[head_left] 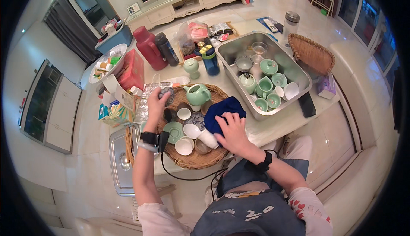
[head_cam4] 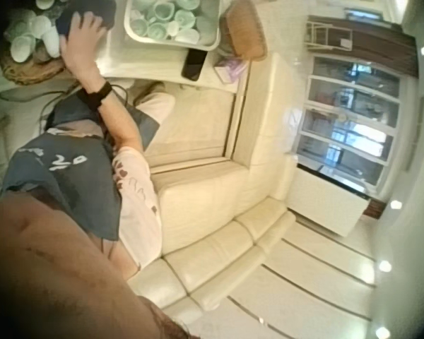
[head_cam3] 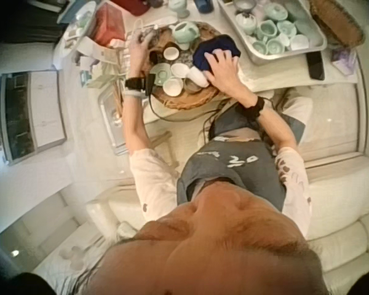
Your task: The person dries tea set items including cups and a teapot using a cloth and places them into a woven basket.
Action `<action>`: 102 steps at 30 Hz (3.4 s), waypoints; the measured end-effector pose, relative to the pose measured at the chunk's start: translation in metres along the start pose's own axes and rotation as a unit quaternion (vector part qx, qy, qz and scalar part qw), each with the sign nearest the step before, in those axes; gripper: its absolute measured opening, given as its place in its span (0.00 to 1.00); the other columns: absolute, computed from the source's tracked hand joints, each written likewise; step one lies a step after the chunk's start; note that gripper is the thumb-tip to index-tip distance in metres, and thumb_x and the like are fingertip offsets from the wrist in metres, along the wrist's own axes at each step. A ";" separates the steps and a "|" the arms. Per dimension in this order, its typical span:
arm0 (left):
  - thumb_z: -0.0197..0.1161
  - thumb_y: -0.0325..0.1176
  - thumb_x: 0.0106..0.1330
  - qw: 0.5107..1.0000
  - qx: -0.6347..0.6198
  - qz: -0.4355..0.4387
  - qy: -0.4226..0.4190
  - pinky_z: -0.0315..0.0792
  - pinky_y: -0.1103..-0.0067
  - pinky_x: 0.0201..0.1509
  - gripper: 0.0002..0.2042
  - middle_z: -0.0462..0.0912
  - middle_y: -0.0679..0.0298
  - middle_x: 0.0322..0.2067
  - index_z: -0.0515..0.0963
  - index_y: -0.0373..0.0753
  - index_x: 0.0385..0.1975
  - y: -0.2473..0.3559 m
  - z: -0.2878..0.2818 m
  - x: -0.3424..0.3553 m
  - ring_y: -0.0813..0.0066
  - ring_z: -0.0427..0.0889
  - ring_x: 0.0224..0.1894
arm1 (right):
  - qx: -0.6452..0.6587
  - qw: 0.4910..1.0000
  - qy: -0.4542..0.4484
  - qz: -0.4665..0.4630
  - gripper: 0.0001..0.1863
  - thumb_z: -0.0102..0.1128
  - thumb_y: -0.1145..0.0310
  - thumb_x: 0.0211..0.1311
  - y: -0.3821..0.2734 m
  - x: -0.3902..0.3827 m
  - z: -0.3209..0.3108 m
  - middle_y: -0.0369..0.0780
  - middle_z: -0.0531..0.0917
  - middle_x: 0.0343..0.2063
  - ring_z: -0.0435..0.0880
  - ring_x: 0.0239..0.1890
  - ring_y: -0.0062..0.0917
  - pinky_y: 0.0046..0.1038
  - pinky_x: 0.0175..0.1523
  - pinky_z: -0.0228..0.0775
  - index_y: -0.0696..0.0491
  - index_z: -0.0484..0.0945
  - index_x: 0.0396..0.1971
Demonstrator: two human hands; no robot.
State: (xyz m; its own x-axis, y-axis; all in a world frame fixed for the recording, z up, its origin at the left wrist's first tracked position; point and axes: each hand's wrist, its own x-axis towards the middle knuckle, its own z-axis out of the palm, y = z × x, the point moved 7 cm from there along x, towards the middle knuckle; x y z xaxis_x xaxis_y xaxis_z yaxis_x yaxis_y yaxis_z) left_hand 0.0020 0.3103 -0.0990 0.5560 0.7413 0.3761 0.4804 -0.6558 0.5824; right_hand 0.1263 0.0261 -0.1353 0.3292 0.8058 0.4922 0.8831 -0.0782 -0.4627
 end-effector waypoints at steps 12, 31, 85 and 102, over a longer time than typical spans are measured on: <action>0.48 0.24 0.68 0.850 -0.500 -0.103 -0.132 0.73 0.83 0.48 0.11 0.77 0.60 0.43 0.69 0.32 0.49 0.104 0.057 -0.126 0.81 0.77 0.43 | 0.187 0.967 0.135 -0.111 0.15 0.60 0.71 0.45 -0.037 0.021 -0.062 0.42 0.71 0.42 0.68 0.51 0.36 0.37 0.54 0.57 0.53 0.70 0.36; 0.53 0.27 0.68 0.746 -0.660 -0.078 0.038 0.71 0.79 0.55 0.12 0.76 0.59 0.47 0.68 0.32 0.50 0.149 0.089 -0.151 0.74 0.77 0.48 | 0.369 0.904 0.197 0.086 0.29 0.55 0.70 0.59 0.003 -0.008 -0.018 0.53 0.62 0.56 0.64 0.58 0.45 0.38 0.63 0.54 0.60 0.53 0.57; 0.41 0.59 0.69 0.847 -0.519 0.108 0.040 0.51 0.63 0.67 0.23 0.66 0.56 0.50 0.59 0.42 0.41 0.164 0.076 -0.135 0.56 0.58 0.64 | 0.625 0.753 0.077 0.192 0.26 0.63 0.69 0.58 0.008 -0.007 0.012 0.40 0.77 0.42 0.75 0.45 0.21 0.25 0.53 0.66 0.58 0.61 0.52; 0.46 0.39 0.71 0.666 -0.712 -0.221 0.014 0.76 0.65 0.53 0.19 0.75 0.46 0.46 0.63 0.28 0.52 0.105 0.074 -0.134 0.51 0.77 0.49 | 0.743 0.610 -0.015 0.274 0.22 0.47 0.53 0.69 0.033 0.007 -0.012 0.40 0.81 0.38 0.82 0.32 0.22 0.25 0.33 0.78 0.56 0.70 0.51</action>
State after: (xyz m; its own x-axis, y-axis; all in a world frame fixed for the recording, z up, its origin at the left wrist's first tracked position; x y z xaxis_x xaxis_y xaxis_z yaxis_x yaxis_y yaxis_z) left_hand 0.0279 0.1315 -0.1422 0.5519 0.8319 -0.0576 -0.5489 0.4144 0.7260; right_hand 0.1623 0.0219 -0.1380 0.4121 0.9103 -0.0403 -0.6434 0.2594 -0.7203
